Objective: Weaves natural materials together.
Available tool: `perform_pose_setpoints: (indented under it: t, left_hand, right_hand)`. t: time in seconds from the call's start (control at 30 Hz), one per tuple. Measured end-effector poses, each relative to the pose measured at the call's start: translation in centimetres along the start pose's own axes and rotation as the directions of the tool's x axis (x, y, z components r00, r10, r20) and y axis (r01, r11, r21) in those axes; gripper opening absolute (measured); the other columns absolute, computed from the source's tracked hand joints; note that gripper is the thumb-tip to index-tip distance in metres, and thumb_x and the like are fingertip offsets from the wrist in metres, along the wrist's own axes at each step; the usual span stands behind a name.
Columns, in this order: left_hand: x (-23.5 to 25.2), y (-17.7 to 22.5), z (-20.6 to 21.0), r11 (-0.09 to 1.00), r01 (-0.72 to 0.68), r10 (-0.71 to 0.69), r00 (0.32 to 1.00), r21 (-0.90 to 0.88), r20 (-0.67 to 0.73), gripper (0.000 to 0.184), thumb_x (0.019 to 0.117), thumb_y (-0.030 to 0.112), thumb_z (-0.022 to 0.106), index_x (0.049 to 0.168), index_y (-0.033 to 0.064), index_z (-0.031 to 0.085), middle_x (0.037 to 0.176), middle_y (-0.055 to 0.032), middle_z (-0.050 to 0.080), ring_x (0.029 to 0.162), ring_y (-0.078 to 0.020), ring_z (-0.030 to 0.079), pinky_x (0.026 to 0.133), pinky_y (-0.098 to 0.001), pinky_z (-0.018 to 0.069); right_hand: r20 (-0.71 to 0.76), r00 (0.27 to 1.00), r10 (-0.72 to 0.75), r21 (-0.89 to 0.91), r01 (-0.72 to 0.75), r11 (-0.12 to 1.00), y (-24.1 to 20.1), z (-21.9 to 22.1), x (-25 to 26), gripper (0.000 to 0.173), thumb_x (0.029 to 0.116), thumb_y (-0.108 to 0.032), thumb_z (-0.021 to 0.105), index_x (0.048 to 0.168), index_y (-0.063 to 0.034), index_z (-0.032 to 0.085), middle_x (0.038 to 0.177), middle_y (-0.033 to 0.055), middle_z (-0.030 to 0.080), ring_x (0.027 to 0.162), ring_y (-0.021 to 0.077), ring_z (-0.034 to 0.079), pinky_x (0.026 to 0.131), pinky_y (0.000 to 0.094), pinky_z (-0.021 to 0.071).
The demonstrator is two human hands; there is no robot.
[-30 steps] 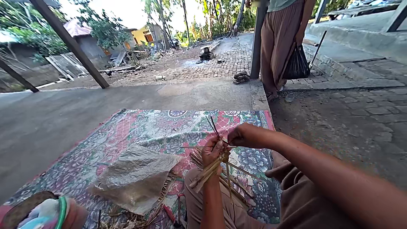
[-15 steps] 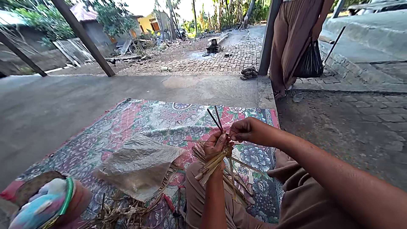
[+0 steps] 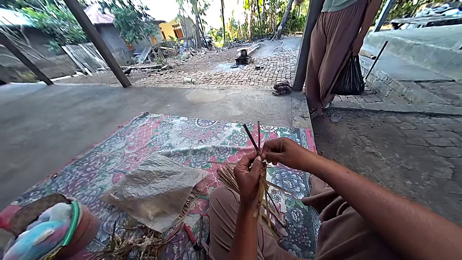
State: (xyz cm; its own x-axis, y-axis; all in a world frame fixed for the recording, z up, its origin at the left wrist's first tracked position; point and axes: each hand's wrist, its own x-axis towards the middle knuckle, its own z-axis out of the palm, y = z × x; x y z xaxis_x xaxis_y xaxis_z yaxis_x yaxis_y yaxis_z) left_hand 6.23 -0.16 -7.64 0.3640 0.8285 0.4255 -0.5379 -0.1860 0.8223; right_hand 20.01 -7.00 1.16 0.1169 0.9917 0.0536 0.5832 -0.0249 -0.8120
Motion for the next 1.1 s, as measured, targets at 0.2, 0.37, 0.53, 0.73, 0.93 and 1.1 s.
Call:
perform_pose_setpoints:
  t: [0.2,0.37,0.53,0.73,0.93,1.1]
  left_hand:
    - [-0.2,-0.4,-1.3,0.988,-0.091,0.095,0.995,0.128,-0.026,0.012,0.0912,-0.005,0.064,0.1,-0.0099,0.071,0.09,-0.0091,0.074,0.079,-0.0073,0.071,0.075,-0.0217,0.0606]
    - [0.2,0.9,-4.5,0.968,-0.134,0.129,0.991,0.21,0.037,0.011,0.0927,-0.003,0.062,0.1,-0.0069,0.07,0.087,-0.0048,0.074,0.078,-0.0067,0.071,0.074,-0.0231,0.0614]
    - [1.3,2.5,-8.8,0.962,-0.129,0.078,0.975,0.242,0.208,0.017,0.0939,-0.001,0.059,0.106,-0.0059,0.069,0.09,0.0002,0.075,0.078,-0.0068,0.072,0.072,-0.0252,0.0632]
    - [2.1,3.5,-11.0,0.984,-0.023,-0.032,0.953,0.177,0.3,0.017,0.0955,-0.003,0.056,0.104,0.0035,0.069,0.088,0.0085,0.075,0.077,-0.0061,0.073,0.071,-0.027,0.0636]
    - [3.6,2.0,-12.4,0.975,-0.126,-0.031,0.737,0.182,0.675,0.027,0.1031,0.016,0.055,0.123,0.0054,0.07,0.102,0.0029,0.075,0.093,-0.0079,0.07,0.084,-0.025,0.0589]
    - [1.8,0.6,-10.3,0.991,-0.006,-0.08,0.781,0.135,0.619,0.018,0.103,0.012,0.054,0.112,0.0085,0.068,0.101,0.0078,0.074,0.086,-0.0014,0.069,0.077,-0.0204,0.0585]
  right_hand:
    - [-0.042,0.998,-0.054,0.05,0.056,0.997,-0.3,1.7,0.6,0.017,0.0997,-0.014,0.066,0.103,0.0017,0.061,0.082,0.005,0.067,0.071,0.0077,0.065,0.073,0.0257,0.0562]
    - [-0.014,0.997,-0.076,0.032,0.076,0.997,-2.3,3.6,1.9,0.027,0.1017,-0.016,0.063,0.117,0.0047,0.059,0.087,0.0115,0.067,0.071,0.0122,0.065,0.073,0.0302,0.0567]
    - [-0.066,0.986,-0.155,-0.09,0.148,0.985,-4.5,5.7,3.7,0.019,0.0972,-0.013,0.068,0.106,0.0044,0.068,0.089,0.0151,0.065,0.079,0.0203,0.057,0.076,0.0409,0.0477]
    - [-0.097,0.99,-0.1,-0.039,0.097,0.995,-6.3,7.1,5.6,0.011,0.0949,-0.005,0.065,0.09,0.004,0.068,0.077,0.0083,0.059,0.072,0.016,0.052,0.069,0.0378,0.0426]
    - [-0.199,0.974,-0.107,0.083,0.125,0.989,-5.9,6.3,5.0,0.019,0.0978,-0.003,0.061,0.08,0.0018,0.058,0.066,0.0,0.047,0.058,0.0067,0.044,0.055,0.0256,0.0383]
    - [-0.088,0.975,-0.206,0.019,0.208,0.978,-3.9,6.4,4.0,0.014,0.1003,-0.007,0.061,0.1,0.007,0.065,0.075,0.0065,0.055,0.067,0.011,0.048,0.065,0.0306,0.042]
